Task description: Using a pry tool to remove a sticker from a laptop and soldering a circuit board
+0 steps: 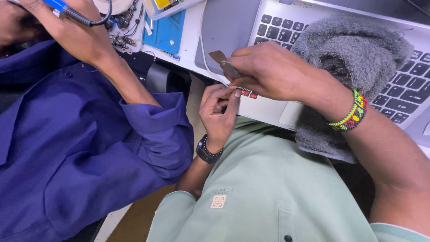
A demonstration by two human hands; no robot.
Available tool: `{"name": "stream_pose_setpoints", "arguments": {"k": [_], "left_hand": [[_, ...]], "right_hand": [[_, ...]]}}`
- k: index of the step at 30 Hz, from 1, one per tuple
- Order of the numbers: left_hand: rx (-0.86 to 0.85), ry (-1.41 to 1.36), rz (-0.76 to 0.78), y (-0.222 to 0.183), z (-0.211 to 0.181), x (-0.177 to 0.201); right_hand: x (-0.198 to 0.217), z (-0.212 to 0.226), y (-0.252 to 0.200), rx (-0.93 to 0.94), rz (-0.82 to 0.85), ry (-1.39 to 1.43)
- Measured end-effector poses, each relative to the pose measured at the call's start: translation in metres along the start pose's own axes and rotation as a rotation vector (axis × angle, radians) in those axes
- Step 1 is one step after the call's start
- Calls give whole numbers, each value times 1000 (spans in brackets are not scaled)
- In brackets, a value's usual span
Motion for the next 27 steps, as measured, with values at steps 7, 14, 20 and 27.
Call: {"name": "stream_pose_setpoints", "arguments": {"k": [7,14,20,27], "left_hand": [[12,32,-16,2,0,-4],[17,37,-28,2,-1,-4],[11,50,-23,3,-4,-4],[5,41,-26,2,-1,-4]], "right_hand": [[1,2,-1,1,12,-5],[-1,0,-2,-25,24,-28],[0,2,-3,-35,15,-50],[0,2,-4,-41,7,-61]]}}
Point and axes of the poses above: each hand's wrist, its own y-axis towards the middle knuckle, its own x-axis out of the back of the hand, z = x × y, the point moved 2 cm from there along y, towards the middle knuckle, and after that the axes turned 13 degrees about z, right-handed, at the moved point
